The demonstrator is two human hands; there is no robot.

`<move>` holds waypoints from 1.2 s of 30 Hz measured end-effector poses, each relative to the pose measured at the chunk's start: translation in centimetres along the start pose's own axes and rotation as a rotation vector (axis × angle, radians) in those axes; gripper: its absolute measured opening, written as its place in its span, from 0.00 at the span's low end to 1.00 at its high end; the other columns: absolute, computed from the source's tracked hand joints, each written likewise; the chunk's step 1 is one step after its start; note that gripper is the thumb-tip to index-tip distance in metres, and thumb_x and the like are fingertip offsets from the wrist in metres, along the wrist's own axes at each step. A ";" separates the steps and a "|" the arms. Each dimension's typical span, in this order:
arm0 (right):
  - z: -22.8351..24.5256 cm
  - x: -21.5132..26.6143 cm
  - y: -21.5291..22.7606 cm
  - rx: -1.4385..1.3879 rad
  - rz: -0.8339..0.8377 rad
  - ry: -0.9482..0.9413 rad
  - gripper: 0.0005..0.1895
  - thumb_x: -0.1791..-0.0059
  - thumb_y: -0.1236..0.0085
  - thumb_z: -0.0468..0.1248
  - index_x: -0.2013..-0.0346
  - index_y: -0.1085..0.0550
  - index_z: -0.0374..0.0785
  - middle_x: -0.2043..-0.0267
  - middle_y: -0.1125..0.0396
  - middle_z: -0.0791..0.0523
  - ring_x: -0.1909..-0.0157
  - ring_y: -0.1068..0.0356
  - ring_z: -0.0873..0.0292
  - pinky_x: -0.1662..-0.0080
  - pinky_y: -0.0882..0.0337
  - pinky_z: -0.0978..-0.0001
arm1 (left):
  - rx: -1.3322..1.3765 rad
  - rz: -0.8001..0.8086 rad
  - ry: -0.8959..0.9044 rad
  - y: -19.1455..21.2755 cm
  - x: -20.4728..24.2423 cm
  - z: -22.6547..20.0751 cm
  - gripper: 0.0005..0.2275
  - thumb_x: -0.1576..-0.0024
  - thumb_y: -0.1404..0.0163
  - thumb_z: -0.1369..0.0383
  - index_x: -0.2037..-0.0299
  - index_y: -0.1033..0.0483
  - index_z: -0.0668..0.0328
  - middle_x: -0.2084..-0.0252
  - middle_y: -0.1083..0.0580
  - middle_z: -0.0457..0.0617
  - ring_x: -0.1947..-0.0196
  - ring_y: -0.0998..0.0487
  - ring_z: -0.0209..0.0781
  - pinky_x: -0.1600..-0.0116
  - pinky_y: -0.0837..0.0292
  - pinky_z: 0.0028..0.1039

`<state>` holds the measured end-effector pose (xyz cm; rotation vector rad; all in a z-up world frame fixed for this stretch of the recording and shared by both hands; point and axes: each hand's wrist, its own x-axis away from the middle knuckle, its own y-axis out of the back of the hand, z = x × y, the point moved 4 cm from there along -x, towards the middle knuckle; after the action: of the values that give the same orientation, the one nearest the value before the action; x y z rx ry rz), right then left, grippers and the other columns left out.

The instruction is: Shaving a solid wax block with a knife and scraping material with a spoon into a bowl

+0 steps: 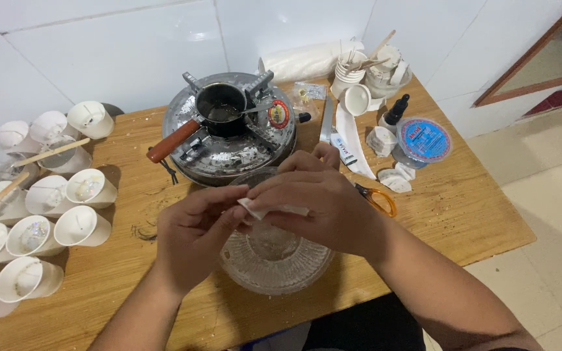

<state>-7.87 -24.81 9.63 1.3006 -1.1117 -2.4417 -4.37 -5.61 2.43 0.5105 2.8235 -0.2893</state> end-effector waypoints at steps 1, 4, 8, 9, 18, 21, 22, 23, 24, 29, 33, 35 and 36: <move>0.0 0.0 0.0 -0.001 0.003 0.001 0.07 0.45 0.44 0.46 0.53 0.21 0.55 0.48 0.25 0.69 0.53 0.33 0.60 0.46 0.47 0.58 | 0.001 -0.003 0.000 -0.1 0.0 -0.4 0.10 0.42 0.46 0.77 0.51 0.22 0.69 0.62 0.18 0.59 0.67 0.16 0.42 0.62 0.12 0.32; 0.0 0.0 0.3 -0.046 -0.045 -0.018 0.04 0.46 0.39 0.44 0.57 0.21 0.55 0.52 0.24 0.70 0.54 0.32 0.60 0.45 0.47 0.60 | -0.107 0.032 -0.024 -0.5 0.1 -1.3 0.12 0.43 0.45 0.78 0.50 0.22 0.71 0.61 0.17 0.59 0.70 0.15 0.41 0.60 0.13 0.27; -1.2 0.3 0.4 -0.073 -0.045 0.000 0.08 0.48 0.37 0.45 0.57 0.21 0.49 0.53 0.24 0.66 0.54 0.31 0.58 0.46 0.45 0.61 | -0.066 0.021 -0.009 -0.6 0.2 -1.3 0.14 0.46 0.43 0.81 0.50 0.21 0.71 0.58 0.18 0.59 0.64 0.15 0.40 0.56 0.11 0.28; -1.9 0.5 0.4 -0.109 -0.031 -0.023 0.13 0.51 0.35 0.47 0.55 0.21 0.48 0.50 0.24 0.64 0.53 0.28 0.60 0.43 0.43 0.60 | -0.090 -0.004 0.012 -0.4 0.2 -1.3 0.13 0.47 0.42 0.81 0.51 0.21 0.71 0.64 0.17 0.58 0.66 0.16 0.38 0.57 0.13 0.25; -8.9 3.2 2.9 0.038 -0.184 -0.847 0.05 0.50 0.37 0.41 0.63 0.18 0.44 0.75 0.31 0.62 0.73 0.44 0.68 0.68 0.43 0.72 | -0.215 -0.072 -0.031 -0.2 -0.1 -2.1 0.12 0.48 0.39 0.78 0.53 0.20 0.65 0.56 0.17 0.53 0.56 0.16 0.36 0.51 0.17 0.21; -9.5 2.0 2.4 0.404 0.175 -1.246 0.18 0.51 0.47 0.61 0.62 0.24 0.53 0.63 0.23 0.60 0.55 0.26 0.45 0.58 0.34 0.49 | -0.270 -0.089 -0.082 -0.3 0.0 -2.1 0.12 0.48 0.39 0.79 0.54 0.20 0.66 0.58 0.18 0.53 0.59 0.16 0.36 0.53 0.17 0.21; -10.4 2.4 1.8 0.400 0.168 -1.243 0.18 0.51 0.47 0.61 0.62 0.24 0.53 0.63 0.23 0.60 0.55 0.26 0.45 0.58 0.34 0.49 | -0.276 -0.088 -0.088 -0.1 0.2 -1.4 0.12 0.48 0.39 0.79 0.54 0.20 0.66 0.58 0.18 0.53 0.59 0.16 0.36 0.53 0.17 0.21; -11.3 2.8 1.1 0.470 0.276 -1.241 0.23 0.50 0.49 0.63 0.58 0.26 0.49 0.58 0.24 0.52 0.51 0.27 0.40 0.55 0.32 0.44 | -0.263 -0.061 -0.125 0.0 0.5 -0.9 0.13 0.47 0.39 0.76 0.53 0.21 0.63 0.56 0.19 0.52 0.59 0.17 0.37 0.53 0.19 0.22; -12.2 3.0 0.5 0.541 0.374 -1.234 0.27 0.49 0.52 0.64 0.54 0.27 0.45 0.53 0.26 0.44 0.48 0.28 0.34 0.52 0.31 0.40 | -0.252 -0.031 -0.170 0.1 0.4 -0.5 0.13 0.46 0.39 0.72 0.51 0.22 0.61 0.55 0.21 0.52 0.59 0.17 0.37 0.53 0.20 0.22; -12.1 2.4 -0.6 0.582 0.477 -1.286 0.30 0.49 0.53 0.65 0.60 0.25 0.40 0.58 0.25 0.47 0.54 0.25 0.38 0.58 0.29 0.47 | -0.404 -0.016 -0.312 -1.1 0.8 -3.7 0.11 0.46 0.41 0.77 0.53 0.21 0.63 0.53 0.22 0.54 0.56 0.17 0.40 0.54 0.16 0.23; -11.7 1.9 -0.3 0.595 0.468 -1.325 0.32 0.50 0.50 0.63 0.55 0.21 0.37 0.53 0.25 0.42 0.49 0.25 0.36 0.52 0.27 0.46 | -0.615 0.010 -0.524 -1.3 0.8 -4.5 0.11 0.42 0.42 0.74 0.50 0.19 0.61 0.51 0.22 0.52 0.57 0.16 0.40 0.52 0.15 0.26; -11.4 2.2 0.4 0.536 0.391 -1.254 0.28 0.49 0.49 0.57 0.53 0.21 0.35 0.56 0.25 0.41 0.50 0.25 0.35 0.51 0.26 0.44 | -0.603 -0.059 -0.462 -1.6 0.4 -5.0 0.12 0.46 0.40 0.76 0.52 0.18 0.59 0.53 0.21 0.55 0.58 0.15 0.48 0.55 0.15 0.32; -11.3 2.2 0.9 0.477 0.311 -1.189 0.24 0.47 0.48 0.50 0.51 0.21 0.33 0.60 0.24 0.40 0.50 0.24 0.34 0.51 0.25 0.41 | -0.584 -0.121 -0.403 -1.7 0.2 -5.2 0.13 0.49 0.38 0.77 0.54 0.16 0.57 0.56 0.19 0.59 0.59 0.15 0.55 0.58 0.15 0.38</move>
<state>-0.74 -32.50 4.87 -0.4883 -1.9823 -2.6981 -6.27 -5.88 7.54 0.1304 2.3822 0.3673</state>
